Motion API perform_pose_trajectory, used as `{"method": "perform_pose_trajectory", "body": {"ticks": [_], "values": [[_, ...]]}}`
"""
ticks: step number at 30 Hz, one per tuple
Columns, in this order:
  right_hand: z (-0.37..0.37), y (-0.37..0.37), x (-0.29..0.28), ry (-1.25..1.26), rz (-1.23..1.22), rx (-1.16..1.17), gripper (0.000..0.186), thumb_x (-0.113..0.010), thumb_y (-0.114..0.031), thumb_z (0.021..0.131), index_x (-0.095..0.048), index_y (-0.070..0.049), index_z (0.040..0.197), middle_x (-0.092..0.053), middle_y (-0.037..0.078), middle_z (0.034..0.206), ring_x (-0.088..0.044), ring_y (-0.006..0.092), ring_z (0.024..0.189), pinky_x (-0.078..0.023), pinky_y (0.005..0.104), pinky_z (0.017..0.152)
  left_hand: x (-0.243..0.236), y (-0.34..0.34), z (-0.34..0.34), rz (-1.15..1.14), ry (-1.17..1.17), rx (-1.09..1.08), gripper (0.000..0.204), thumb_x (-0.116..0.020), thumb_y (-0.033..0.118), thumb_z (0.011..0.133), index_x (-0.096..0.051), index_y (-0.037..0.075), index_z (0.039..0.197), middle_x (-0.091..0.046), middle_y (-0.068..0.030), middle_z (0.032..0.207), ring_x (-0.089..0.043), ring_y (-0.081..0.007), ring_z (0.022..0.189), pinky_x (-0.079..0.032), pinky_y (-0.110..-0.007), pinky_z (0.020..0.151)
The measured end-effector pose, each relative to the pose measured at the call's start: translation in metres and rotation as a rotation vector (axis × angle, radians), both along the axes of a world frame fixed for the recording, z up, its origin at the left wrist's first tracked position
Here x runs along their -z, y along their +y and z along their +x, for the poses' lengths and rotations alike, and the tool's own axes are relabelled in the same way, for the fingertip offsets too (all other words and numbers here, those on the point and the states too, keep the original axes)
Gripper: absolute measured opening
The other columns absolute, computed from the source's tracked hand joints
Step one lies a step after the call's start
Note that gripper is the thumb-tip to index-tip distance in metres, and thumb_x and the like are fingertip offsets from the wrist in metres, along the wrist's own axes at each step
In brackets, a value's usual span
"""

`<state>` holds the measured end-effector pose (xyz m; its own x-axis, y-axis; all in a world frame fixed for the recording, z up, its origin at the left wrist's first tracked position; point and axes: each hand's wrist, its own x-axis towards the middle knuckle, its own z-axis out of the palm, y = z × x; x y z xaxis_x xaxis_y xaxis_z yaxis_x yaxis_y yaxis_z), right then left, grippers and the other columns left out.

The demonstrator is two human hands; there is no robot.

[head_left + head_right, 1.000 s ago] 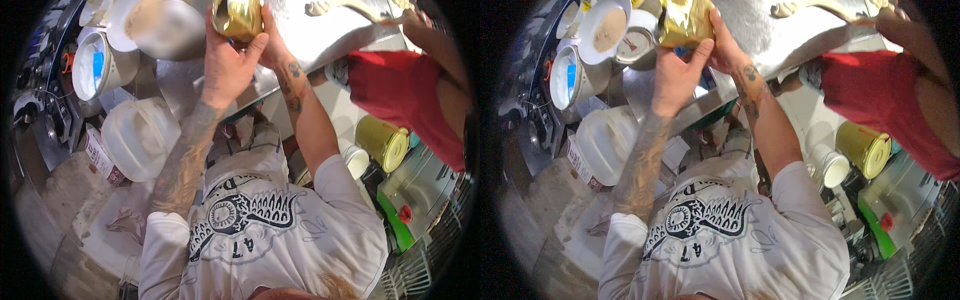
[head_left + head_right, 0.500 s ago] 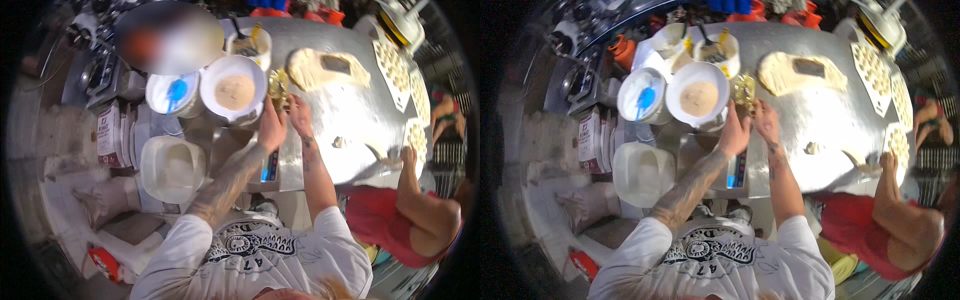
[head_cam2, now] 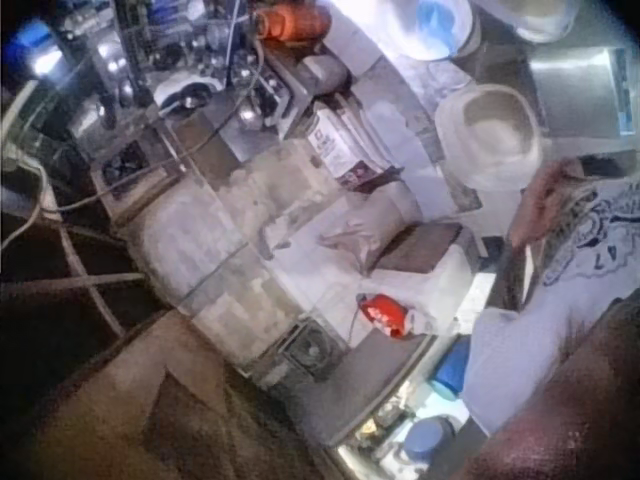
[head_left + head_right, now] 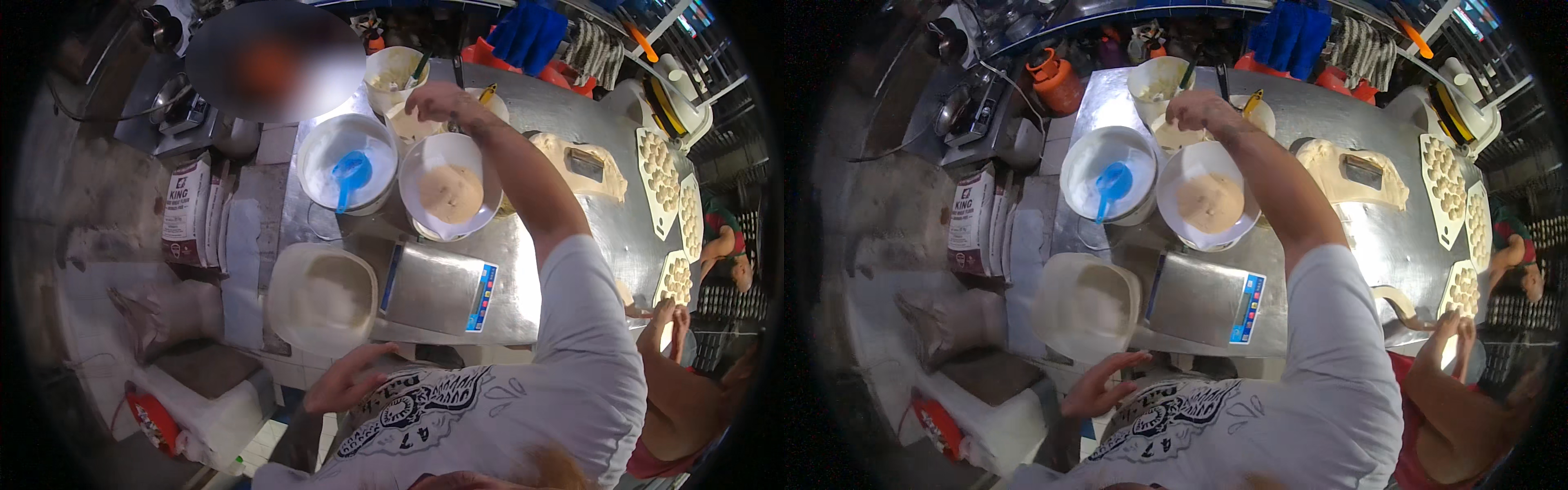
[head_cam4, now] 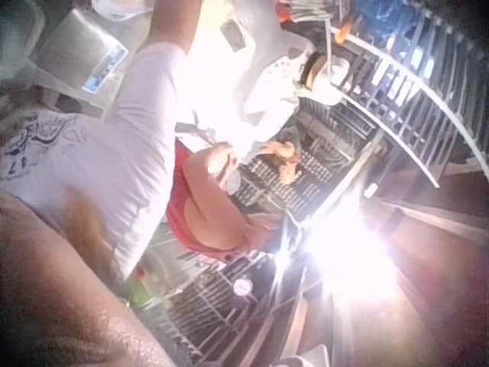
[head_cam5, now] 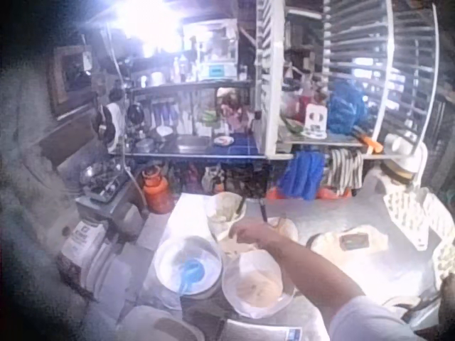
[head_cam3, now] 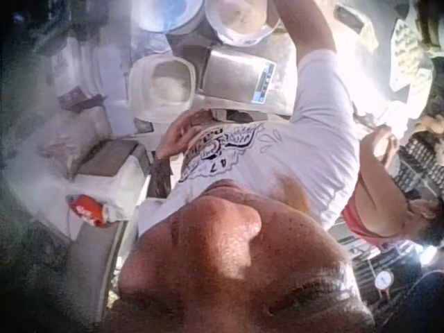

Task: The person adds liquid ingredients to a large mixer, weighs dry ingredients in a bucket, pours them into the mixer, then portions and weighs pieces of dough by hand on a digital scale.

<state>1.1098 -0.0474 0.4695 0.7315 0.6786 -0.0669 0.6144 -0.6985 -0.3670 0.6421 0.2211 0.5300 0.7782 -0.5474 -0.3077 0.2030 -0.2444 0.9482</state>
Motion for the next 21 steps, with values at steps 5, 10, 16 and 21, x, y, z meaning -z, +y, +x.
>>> {"method": "perform_pose_trajectory", "body": {"ticks": [5,10,16,21], "values": [[0.005,0.043,0.027,0.243,-0.26,-0.125,0.029,-0.072,-0.019,0.073,-0.077,-0.019,0.101,-0.074,0.009,0.103,-0.068,0.0256,0.101,-0.053,0.037,0.083,0.007,0.035,-0.023,-0.197,0.104,-0.293,0.05,-0.059,0.007,0.097,-0.044,0.002,0.144,-0.051,-0.0143,0.143,-0.046,-0.0253,0.135,-0.035,-0.041,0.113],[0.025,0.025,0.032,-0.09,-0.108,-0.13,0.016,-0.069,-0.023,0.077,-0.074,-0.014,0.089,-0.072,0.011,0.087,-0.07,0.0316,0.085,-0.055,0.0419,0.073,0.017,0.047,-0.026,-0.239,0.17,-0.32,0.053,-0.061,0.015,0.098,-0.042,0.001,0.145,-0.052,-0.0167,0.141,-0.047,-0.0275,0.135,-0.033,-0.045,0.113],[0.022,0.01,0.031,-0.207,-0.061,-0.058,0.009,-0.066,-0.019,0.076,-0.07,-0.011,0.079,-0.069,0.012,0.078,-0.068,0.0347,0.077,-0.055,0.0431,0.065,0.016,0.054,-0.018,-0.217,0.157,-0.338,0.052,-0.061,0.013,0.098,-0.042,0.001,0.145,-0.053,-0.0161,0.14,-0.047,-0.0266,0.134,-0.034,-0.043,0.113],[0.015,-0.001,0.028,-0.059,-0.135,-0.037,0.016,-0.067,-0.019,0.075,-0.075,-0.012,0.086,-0.072,0.01,0.081,-0.07,0.0326,0.077,-0.056,0.042,0.068,0.014,0.055,-0.016,-0.201,0.148,-0.337,0.051,-0.061,0.012,0.098,-0.043,0.001,0.144,-0.052,-0.0165,0.14,-0.047,-0.0267,0.134,-0.034,-0.043,0.113]]}}
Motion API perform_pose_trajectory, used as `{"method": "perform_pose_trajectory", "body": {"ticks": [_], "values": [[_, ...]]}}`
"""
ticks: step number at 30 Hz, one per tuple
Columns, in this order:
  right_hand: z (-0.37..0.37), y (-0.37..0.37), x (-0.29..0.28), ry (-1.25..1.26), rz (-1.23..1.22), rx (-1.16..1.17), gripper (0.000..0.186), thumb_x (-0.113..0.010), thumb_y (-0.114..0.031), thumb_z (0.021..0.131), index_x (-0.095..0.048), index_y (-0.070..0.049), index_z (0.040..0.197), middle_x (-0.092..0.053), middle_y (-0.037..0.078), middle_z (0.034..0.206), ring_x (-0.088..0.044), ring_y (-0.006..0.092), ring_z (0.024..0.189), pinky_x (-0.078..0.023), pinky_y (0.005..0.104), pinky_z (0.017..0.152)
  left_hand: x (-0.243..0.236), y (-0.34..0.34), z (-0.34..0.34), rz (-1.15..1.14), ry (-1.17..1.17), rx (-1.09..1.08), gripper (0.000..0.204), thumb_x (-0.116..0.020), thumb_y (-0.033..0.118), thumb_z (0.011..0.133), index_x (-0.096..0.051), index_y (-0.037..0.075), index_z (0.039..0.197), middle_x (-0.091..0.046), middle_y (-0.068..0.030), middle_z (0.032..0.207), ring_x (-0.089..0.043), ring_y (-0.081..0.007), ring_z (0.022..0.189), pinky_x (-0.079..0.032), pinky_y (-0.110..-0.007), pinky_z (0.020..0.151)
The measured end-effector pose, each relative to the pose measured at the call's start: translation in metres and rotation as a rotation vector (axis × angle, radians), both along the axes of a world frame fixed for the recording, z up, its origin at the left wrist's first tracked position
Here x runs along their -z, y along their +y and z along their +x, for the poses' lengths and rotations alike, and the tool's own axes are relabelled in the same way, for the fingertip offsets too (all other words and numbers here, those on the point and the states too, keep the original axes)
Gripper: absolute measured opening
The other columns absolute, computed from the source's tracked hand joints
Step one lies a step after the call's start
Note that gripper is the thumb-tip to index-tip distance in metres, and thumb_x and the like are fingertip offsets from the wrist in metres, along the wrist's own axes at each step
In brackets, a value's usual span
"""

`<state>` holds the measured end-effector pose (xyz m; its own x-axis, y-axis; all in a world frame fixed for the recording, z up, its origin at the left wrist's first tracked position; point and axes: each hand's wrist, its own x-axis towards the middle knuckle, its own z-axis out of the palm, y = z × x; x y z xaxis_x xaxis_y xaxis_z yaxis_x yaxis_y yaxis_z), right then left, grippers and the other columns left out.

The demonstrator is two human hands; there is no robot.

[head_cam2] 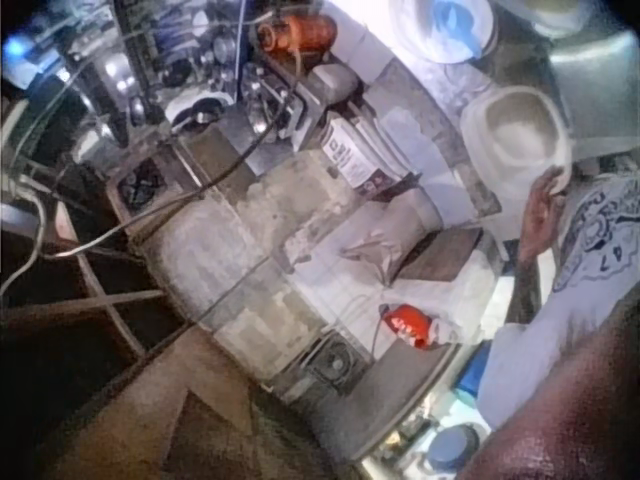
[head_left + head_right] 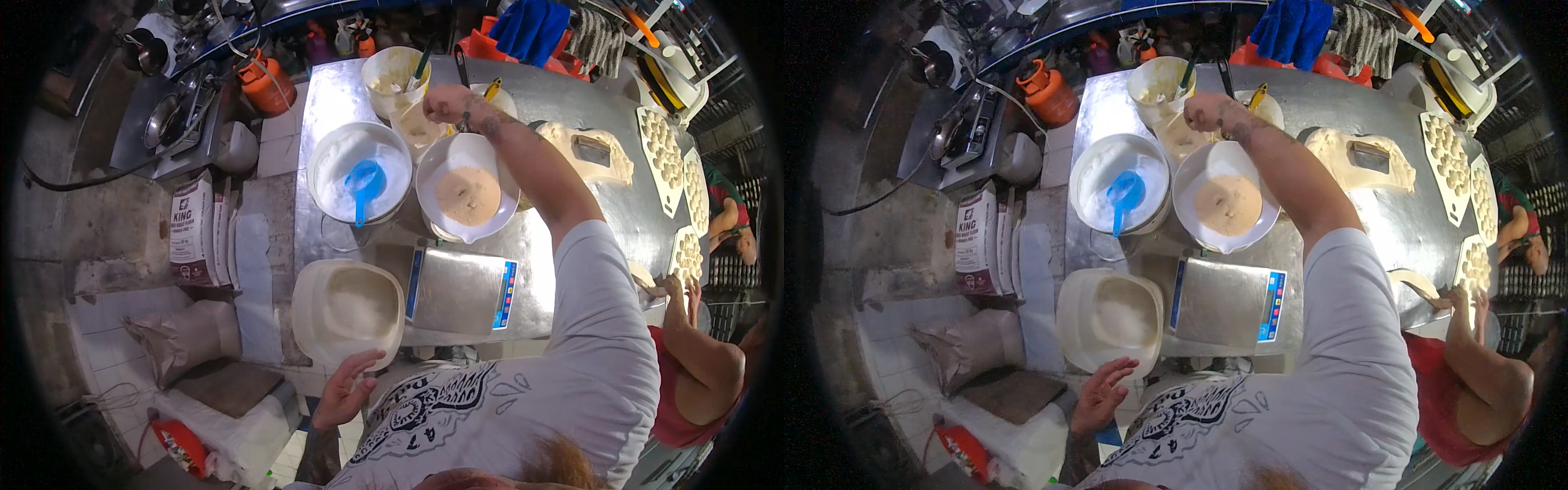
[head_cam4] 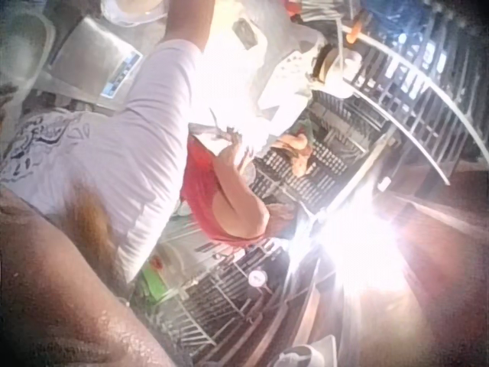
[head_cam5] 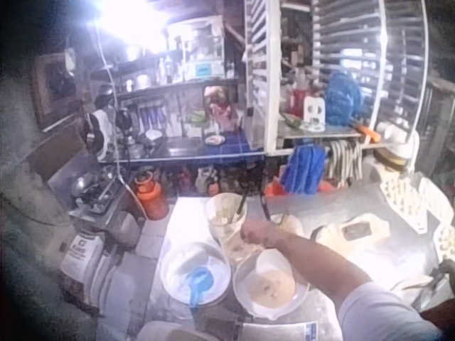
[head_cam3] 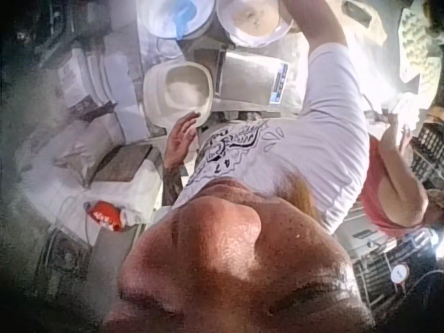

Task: The person adds liquid ingredients to a large mixer, weighs dry ingredients in a bucket, pours them into the mixer, then portions and weighs pieces of dough by hand on a digital scale.

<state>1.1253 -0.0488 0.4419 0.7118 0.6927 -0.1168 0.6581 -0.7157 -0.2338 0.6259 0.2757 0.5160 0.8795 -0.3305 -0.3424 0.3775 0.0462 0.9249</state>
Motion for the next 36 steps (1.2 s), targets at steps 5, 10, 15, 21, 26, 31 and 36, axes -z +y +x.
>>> {"method": "perform_pose_trajectory", "body": {"ticks": [5,10,15,21,26,31,36], "values": [[0.004,0.003,0.001,0.271,-0.044,0.107,0.019,-0.063,-0.02,0.081,-0.074,-0.007,0.09,-0.073,0.01,0.084,-0.07,0.026,0.08,-0.055,0.0386,0.073,0.003,-0.001,-0.004,0.032,-0.001,0.014,0.05,-0.06,0.008,0.097,-0.043,0.001,0.144,-0.052,-0.0165,0.14,-0.047,-0.0266,0.135,-0.034,-0.043,0.113],[0.014,0.001,0.009,0.2,-0.017,0.17,0.022,-0.06,-0.02,0.084,-0.073,-0.003,0.091,-0.073,0.01,0.084,-0.069,0.0238,0.079,-0.054,0.0363,0.074,0.003,0.0,-0.006,0.057,-0.039,0.034,0.05,-0.059,0.006,0.097,-0.043,0.001,0.144,-0.052,-0.0161,0.141,-0.046,-0.0261,0.135,-0.033,-0.042,0.113],[0.015,-0.007,-0.01,0.274,0.066,0.271,0.03,-0.056,-0.026,0.087,-0.07,-0.002,0.099,-0.071,0.01,0.084,-0.067,0.0224,0.08,-0.053,0.0369,0.075,0.008,0.007,-0.011,0.086,-0.067,0.039,0.046,-0.059,0.013,0.1,-0.045,0.003,0.142,-0.05,-0.0138,0.143,-0.044,-0.024,0.136,-0.035,-0.042,0.113],[0.005,-0.031,-0.035,0.158,0.158,0.333,0.035,-0.056,-0.03,0.088,-0.071,-0.007,0.11,-0.073,0.014,0.1,-0.07,0.0302,0.094,-0.054,0.0387,0.086,-0.002,0.007,-0.012,0.061,-0.043,0.039,0.048,-0.059,0.012,0.099,-0.044,0.003,0.143,-0.048,-0.013,0.144,-0.044,-0.0239,0.136,-0.034,-0.043,0.114],[-0.015,-0.053,-0.065,0.05,0.303,0.384,0.034,-0.056,-0.029,0.09,-0.07,-0.001,0.103,-0.072,0.012,0.088,-0.07,0.0227,0.082,-0.054,0.0353,0.077,-0.004,0.009,-0.012,0.09,-0.114,0.103,0.049,-0.06,0.012,0.098,-0.044,0.004,0.144,-0.051,-0.0124,0.142,-0.045,-0.0247,0.135,-0.036,-0.043,0.112],[-0.082,-0.07,-0.103,-0.05,0.447,0.4,0.032,-0.056,-0.031,0.095,-0.071,-0.005,0.105,-0.072,0.015,0.09,-0.07,0.031,0.089,-0.054,0.0382,0.079,-0.008,0.012,-0.01,0.092,-0.155,0.136,0.049,-0.059,0.005,0.095,-0.047,0.005,0.143,-0.054,-0.0119,0.141,-0.048,-0.0247,0.133,-0.039,-0.041,0.111],[-0.203,-0.075,-0.096,-0.123,0.619,0.523,0.027,-0.062,-0.025,0.095,-0.07,-0.003,0.108,-0.071,0.017,0.094,-0.07,0.0307,0.088,-0.053,0.039,0.079,0.002,0.022,-0.005,0.048,-0.183,0.242,0.049,-0.059,0.005,0.096,-0.046,0.004,0.143,-0.054,-0.0115,0.14,-0.049,-0.0234,0.132,-0.038,-0.04,0.111]]}}
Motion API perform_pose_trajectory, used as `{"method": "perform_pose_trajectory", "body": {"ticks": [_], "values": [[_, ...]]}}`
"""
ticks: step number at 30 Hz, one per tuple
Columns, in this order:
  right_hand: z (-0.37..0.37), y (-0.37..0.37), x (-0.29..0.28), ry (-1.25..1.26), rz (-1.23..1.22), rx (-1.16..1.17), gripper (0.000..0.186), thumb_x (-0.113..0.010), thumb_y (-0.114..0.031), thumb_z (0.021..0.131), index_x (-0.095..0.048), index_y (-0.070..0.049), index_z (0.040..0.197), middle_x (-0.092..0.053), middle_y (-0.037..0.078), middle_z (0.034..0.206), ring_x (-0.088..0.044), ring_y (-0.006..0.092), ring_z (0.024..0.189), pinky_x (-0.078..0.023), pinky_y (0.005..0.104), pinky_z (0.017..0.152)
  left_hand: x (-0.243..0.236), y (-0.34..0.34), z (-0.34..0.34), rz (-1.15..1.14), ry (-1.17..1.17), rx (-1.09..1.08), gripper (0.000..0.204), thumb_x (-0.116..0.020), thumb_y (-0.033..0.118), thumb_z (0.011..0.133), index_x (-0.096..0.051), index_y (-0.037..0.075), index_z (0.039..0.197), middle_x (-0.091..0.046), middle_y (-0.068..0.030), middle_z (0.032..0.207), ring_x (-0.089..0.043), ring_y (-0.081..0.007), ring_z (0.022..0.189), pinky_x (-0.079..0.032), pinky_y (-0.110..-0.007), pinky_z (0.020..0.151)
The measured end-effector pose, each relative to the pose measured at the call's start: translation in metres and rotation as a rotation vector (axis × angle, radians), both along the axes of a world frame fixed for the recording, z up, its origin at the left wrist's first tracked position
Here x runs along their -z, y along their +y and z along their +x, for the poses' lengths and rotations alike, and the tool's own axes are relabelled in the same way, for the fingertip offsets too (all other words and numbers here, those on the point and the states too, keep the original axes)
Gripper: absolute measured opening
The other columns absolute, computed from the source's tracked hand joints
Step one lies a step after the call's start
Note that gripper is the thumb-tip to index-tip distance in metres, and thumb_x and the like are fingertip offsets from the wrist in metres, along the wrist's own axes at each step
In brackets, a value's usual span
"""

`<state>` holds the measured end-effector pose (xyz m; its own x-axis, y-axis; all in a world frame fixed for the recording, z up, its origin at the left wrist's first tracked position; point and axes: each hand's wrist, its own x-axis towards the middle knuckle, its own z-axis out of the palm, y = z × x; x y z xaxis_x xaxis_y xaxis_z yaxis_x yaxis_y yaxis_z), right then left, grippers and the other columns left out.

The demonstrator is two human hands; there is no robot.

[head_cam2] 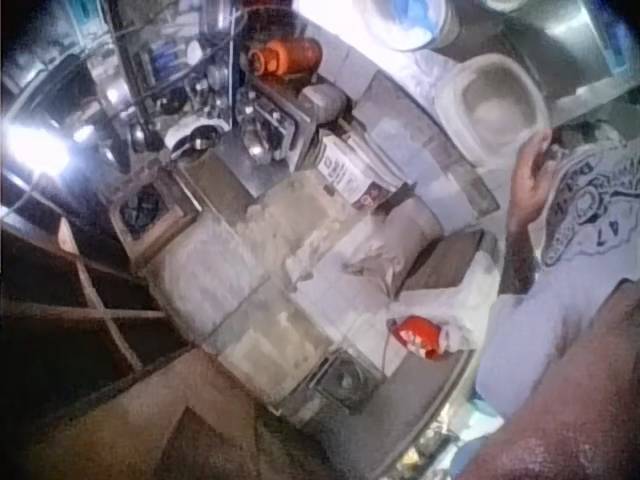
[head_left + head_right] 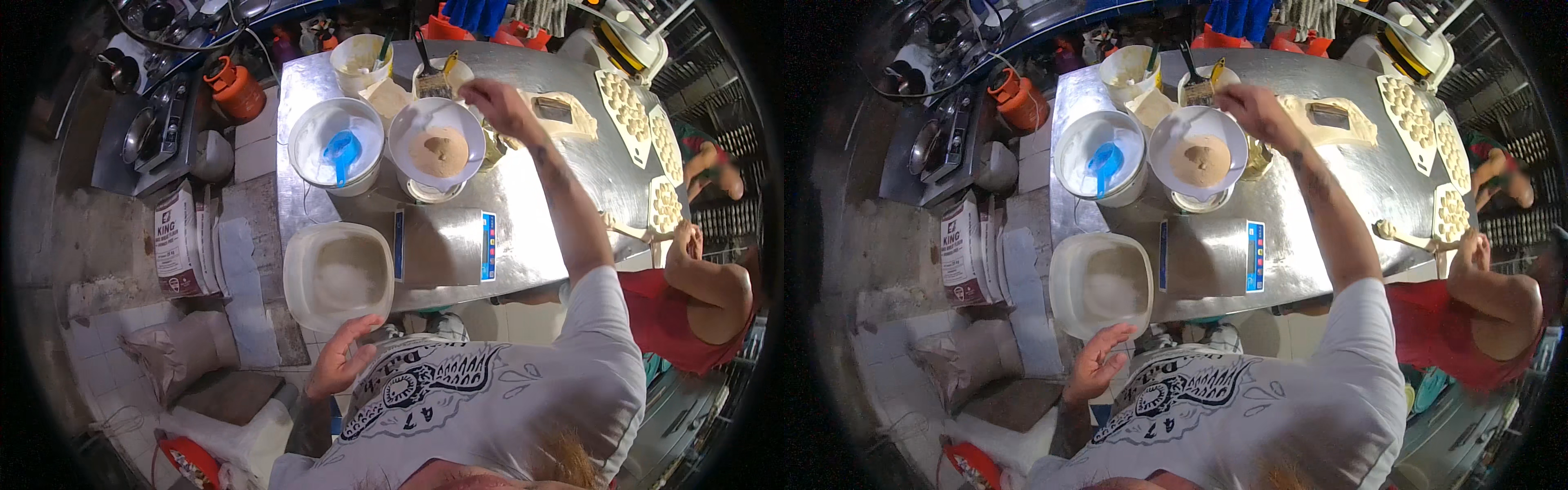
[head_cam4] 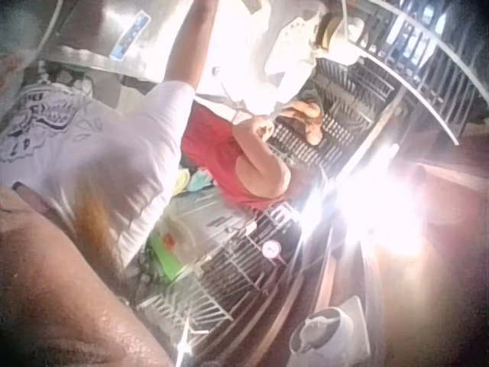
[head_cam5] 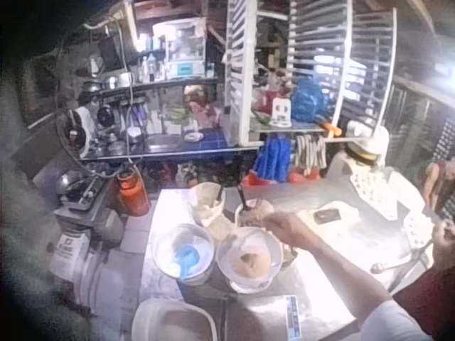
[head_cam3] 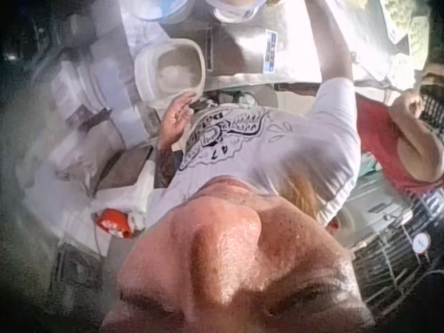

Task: The person adds liquid ingredients to a large mixer, weighs dry ingredients in a bucket, pours them into the mixer, then portions and weighs pieces of dough by hand on a digital scale.

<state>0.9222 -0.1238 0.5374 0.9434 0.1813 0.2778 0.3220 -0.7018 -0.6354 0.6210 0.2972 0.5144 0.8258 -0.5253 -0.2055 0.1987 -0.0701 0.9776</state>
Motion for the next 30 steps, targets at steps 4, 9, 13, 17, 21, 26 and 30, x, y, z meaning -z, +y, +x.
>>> {"method": "perform_pose_trajectory", "body": {"ticks": [4,9,13,17,21,26,30], "values": [[-0.053,0.0,0.025,-0.138,0.019,0.025,0.016,-0.065,-0.008,0.093,-0.07,-0.004,0.108,-0.068,0.01,0.095,-0.068,0.0209,0.087,-0.053,0.0305,0.075,0.001,0.006,0.008,-0.05,0.006,0.062,0.046,-0.059,0.011,0.098,-0.047,0.003,0.142,-0.055,-0.0111,0.139,-0.049,-0.0225,0.131,-0.038,-0.038,0.11],[-0.062,0.011,0.037,-0.243,0.008,0.114,0.016,-0.065,-0.013,0.093,-0.071,-0.006,0.106,-0.067,0.013,0.094,-0.067,0.0313,0.085,-0.053,0.0373,0.074,0.006,0.031,0.015,0.019,-0.036,0.156,0.046,-0.06,0.013,0.098,-0.047,0.003,0.142,-0.055,-0.0103,0.139,-0.05,-0.0209,0.13,-0.039,-0.038,0.108],[-0.051,0.027,0.032,-0.335,0.044,0.261,0.018,-0.064,-0.014,0.093,-0.07,-0.006,0.108,-0.069,0.016,0.095,-0.067,0.0339,0.087,-0.053,0.0387,0.076,0.009,0.047,0.009,0.026,-0.023,0.154,0.046,-0.06,0.011,0.098,-0.048,0.003,0.142,-0.056,-0.01,0.138,-0.05,-0.0203,0.13,-0.039,-0.038,0.108],[0.003,0.055,0.011,-0.356,0.059,0.257,0.022,-0.065,-0.017,0.093,-0.069,-0.005,0.111,-0.07,0.019,0.097,-0.068,0.035,0.091,-0.053,0.0397,0.078,0.011,0.047,-0.001,-0.023,-0.019,0.171,0.047,-0.06,0.009,0.097,-0.047,0.003,0.142,-0.055,-0.0107,0.139,-0.049,-0.0204,0.13,-0.039,-0.037,0.108],[-0.006,0.076,0.017,-0.357,0.127,0.358,0.028,-0.066,-0.018,0.092,-0.066,-0.006,0.117,-0.07,0.019,0.097,-0.068,0.0357,0.089,-0.054,0.0401,0.077,0.005,0.039,-0.015,0.087,-0.051,0.308,0.048,-0.055,0.008,0.1,-0.041,0.004,0.146,-0.051,-0.0113,0.142,-0.045,-0.0226,0.135,-0.033,-0.041,0.114],[-0.217,0.092,0.034,-0.035,1.067,0.329,0.027,-0.06,-0.02,0.1,-0.064,0.002,0.115,-0.066,0.005,0.091,-0.058,0.0102,0.082,-0.045,0.0224,0.068,0.036,0.046,-0.06,0.094,0.131,0.282,0.048,-0.054,0.01,0.101,-0.039,0.0,0.146,-0.053,-0.0127,0.139,-0.046,-0.0216,0.134,-0.037,-0.039,0.112],[-0.411,0.088,0.187,0.895,1.565,0.062,0.029,-0.06,-0.029,0.099,-0.066,-0.001,0.109,-0.065,0.006,0.08,-0.063,0.0124,0.074,-0.05,0.0263,0.065,0.123,0.053,-0.089,0.153,0.323,0.312,0.043,-0.052,0.015,0.103,-0.044,0.001,0.143,-0.056,-0.0091,0.137,-0.051,-0.0172,0.126,-0.041,-0.035,0.107]]}}
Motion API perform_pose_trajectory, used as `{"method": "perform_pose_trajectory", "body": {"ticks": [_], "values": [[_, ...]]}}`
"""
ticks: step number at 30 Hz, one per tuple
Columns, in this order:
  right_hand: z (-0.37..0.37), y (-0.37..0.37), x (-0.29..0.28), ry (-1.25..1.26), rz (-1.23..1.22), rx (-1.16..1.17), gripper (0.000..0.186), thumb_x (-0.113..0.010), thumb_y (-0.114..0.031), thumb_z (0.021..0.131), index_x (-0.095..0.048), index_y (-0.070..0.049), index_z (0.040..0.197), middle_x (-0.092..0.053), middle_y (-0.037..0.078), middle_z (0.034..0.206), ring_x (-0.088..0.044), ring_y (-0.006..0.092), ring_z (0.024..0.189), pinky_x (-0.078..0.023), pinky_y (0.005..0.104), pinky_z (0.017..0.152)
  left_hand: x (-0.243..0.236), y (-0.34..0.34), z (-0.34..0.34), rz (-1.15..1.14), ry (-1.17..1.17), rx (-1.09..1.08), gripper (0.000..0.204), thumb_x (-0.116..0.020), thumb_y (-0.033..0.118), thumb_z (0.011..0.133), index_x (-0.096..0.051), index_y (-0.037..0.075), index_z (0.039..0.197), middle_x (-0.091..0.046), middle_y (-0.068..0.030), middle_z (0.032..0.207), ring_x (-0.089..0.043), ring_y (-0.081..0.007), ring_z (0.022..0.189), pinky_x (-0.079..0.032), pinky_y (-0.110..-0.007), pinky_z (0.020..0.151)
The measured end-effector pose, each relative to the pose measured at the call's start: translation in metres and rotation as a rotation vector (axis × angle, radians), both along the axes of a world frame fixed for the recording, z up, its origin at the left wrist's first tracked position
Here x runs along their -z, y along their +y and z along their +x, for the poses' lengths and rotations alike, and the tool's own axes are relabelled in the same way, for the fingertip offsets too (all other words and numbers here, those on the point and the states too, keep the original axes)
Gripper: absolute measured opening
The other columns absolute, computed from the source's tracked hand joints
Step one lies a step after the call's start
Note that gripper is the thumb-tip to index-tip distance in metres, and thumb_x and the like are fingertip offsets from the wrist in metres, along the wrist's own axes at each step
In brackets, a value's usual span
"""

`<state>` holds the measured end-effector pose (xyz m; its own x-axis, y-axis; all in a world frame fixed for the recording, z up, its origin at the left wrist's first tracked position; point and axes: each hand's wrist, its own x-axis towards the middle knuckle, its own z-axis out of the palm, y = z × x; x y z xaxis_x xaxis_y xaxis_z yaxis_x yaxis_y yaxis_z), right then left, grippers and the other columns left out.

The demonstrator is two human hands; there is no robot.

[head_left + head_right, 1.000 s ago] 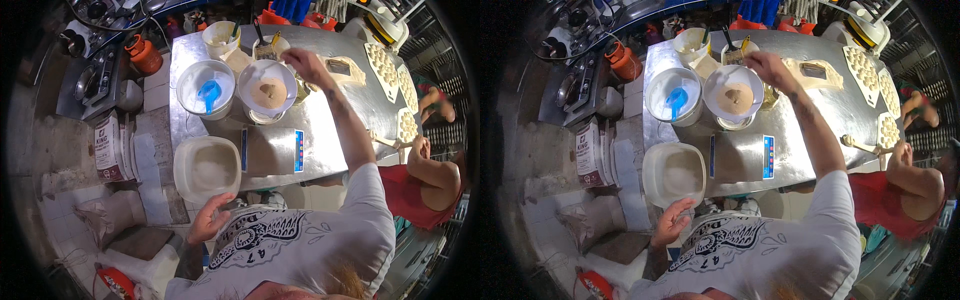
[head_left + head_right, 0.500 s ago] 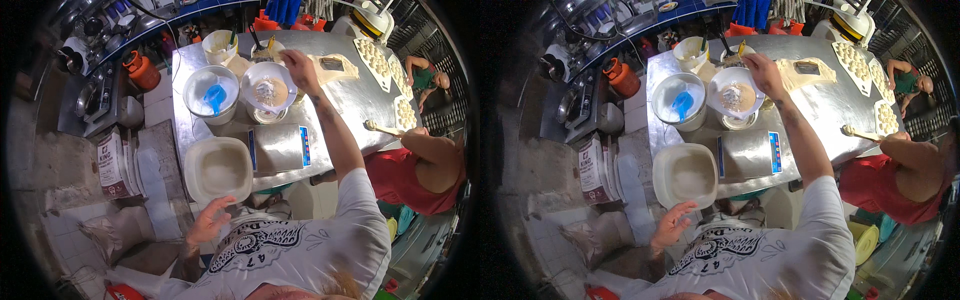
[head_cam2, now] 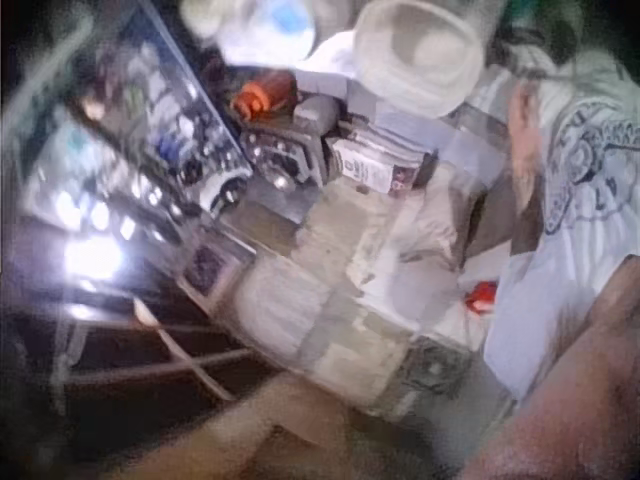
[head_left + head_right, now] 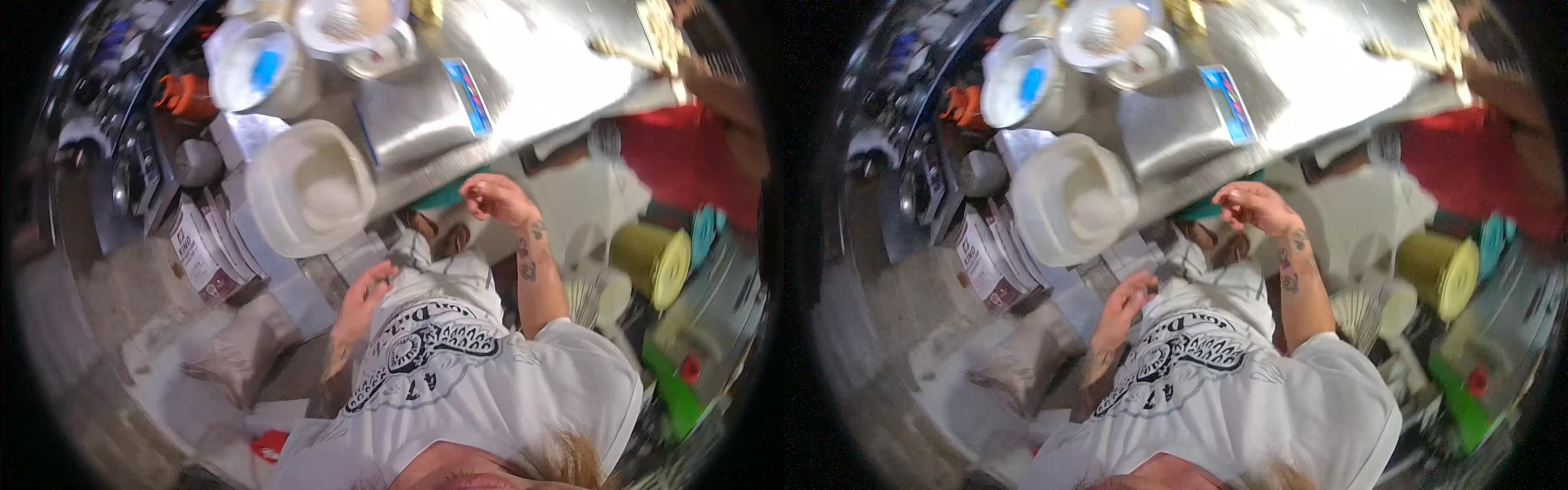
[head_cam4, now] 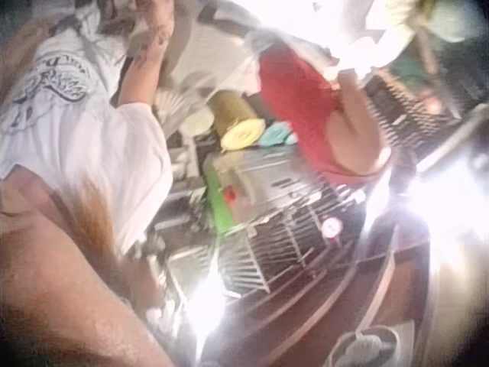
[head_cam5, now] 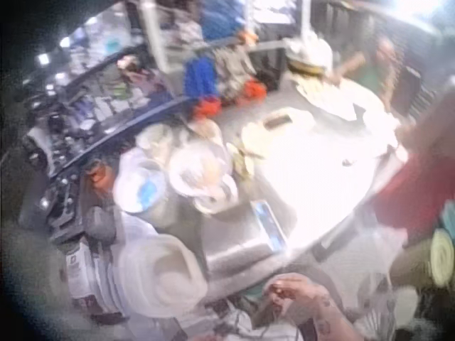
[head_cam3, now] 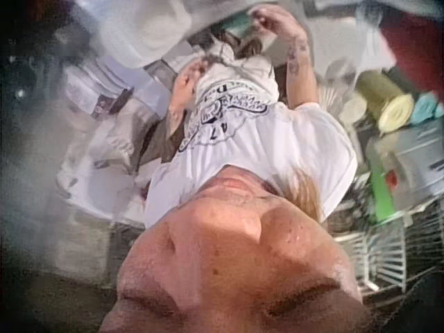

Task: The person adds liquid ingredients to a large mixer, weighs dry ingredients in a bucket, pours them into the mixer, then portions and weighs pieces of dough by hand on a digital scale.

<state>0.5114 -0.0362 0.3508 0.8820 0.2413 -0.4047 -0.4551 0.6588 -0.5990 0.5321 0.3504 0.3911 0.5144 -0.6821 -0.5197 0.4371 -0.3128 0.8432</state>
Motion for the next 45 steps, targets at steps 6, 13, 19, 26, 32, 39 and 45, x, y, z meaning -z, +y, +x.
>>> {"method": "perform_pose_trajectory", "body": {"ticks": [6,13,19,26,32,39,45], "values": [[-0.103,0.05,0.262,0.743,-0.513,0.357,0.058,-0.066,-0.042,0.092,-0.056,0.0,0.131,-0.066,0.014,0.117,-0.065,0.0231,0.099,-0.053,0.034,0.086,0.178,-0.042,-0.003,0.209,0.526,-0.241,0.049,-0.058,0.028,0.102,-0.044,0.006,0.143,-0.043,-0.0071,0.148,-0.047,-0.0199,0.129,-0.042,-0.042,0.104],[-0.018,-0.016,0.326,0.576,-0.848,0.727,0.105,-0.075,-0.063,0.075,-0.04,0.012,0.14,-0.054,0.031,0.135,-0.055,0.0363,0.125,-0.043,0.0409,0.105,0.355,-0.086,0.068,0.479,0.282,-0.052,0.057,-0.064,0.045,0.096,-0.047,0.014,0.141,-0.047,-0.0003,0.14,-0.047,-0.0169,0.118,-0.044,-0.036,0.098],[-0.014,-0.03,0.385,0.552,-0.714,0.598,0.106,-0.082,-0.059,0.068,-0.044,0.014,0.135,-0.057,0.03,0.132,-0.057,0.0354,0.122,-0.045,0.0396,0.104,0.422,-0.072,0.08,0.251,0.369,-0.152,0.047,-0.042,0.024,0.107,-0.035,0.02,0.153,-0.03,-0.0092,0.155,-0.025,-0.0286,0.141,-0.047,-0.045,0.107],[-0.061,0.049,0.337,0.333,-0.438,0.787,0.089,-0.078,-0.05,0.079,-0.048,0.01,0.137,-0.056,0.026,0.134,-0.056,0.0344,0.124,-0.043,0.0417,0.107,0.398,-0.021,0.072,0.284,0.541,-0.338,0.047,-0.045,0.035,0.107,-0.041,0.01,0.147,-0.04,-0.0046,0.15,-0.035,-0.0206,0.139,-0.05,-0.035,0.104],[-0.118,0.198,0.386,0.861,-0.208,1.137,0.082,-0.079,-0.039,0.081,-0.046,0.011,0.137,-0.058,0.023,0.133,-0.056,0.0322,0.122,-0.041,0.0382,0.108,0.351,-0.062,0.041,0.537,0.479,-0.273,0.042,-0.055,0.033,0.103,-0.051,0.004,0.133,-0.053,-0.0061,0.133,-0.056,-0.0201,0.117,-0.054,-0.034,0.099],[-0.128,0.18,0.318,0.829,-1.11,1.029,0.057,-0.079,-0.034,0.082,-0.057,0.004,0.118,-0.061,0.012,0.097,-0.06,0.0239,0.092,-0.048,0.0332,0.089,0.338,-0.047,0.037,0.658,0.386,-0.352,0.038,-0.067,0.027,0.096,-0.046,0.006,0.12,-0.053,-0.0079,0.127,-0.056,-0.0229,0.112,-0.06,-0.043,0.085],[-0.103,0.117,0.3,0.923,-0.916,1.245,0.053,-0.079,-0.045,0.08,-0.062,0.002,0.094,-0.06,0.014,0.085,-0.056,0.0303,0.079,-0.047,0.0411,0.075,0.28,-0.077,-0.005,0.673,0.327,-0.373,0.04,-0.061,0.032,0.099,-0.046,0.005,0.124,-0.047,-0.0071,0.129,-0.052,-0.0247,0.115,-0.06,-0.04,0.087]]}}
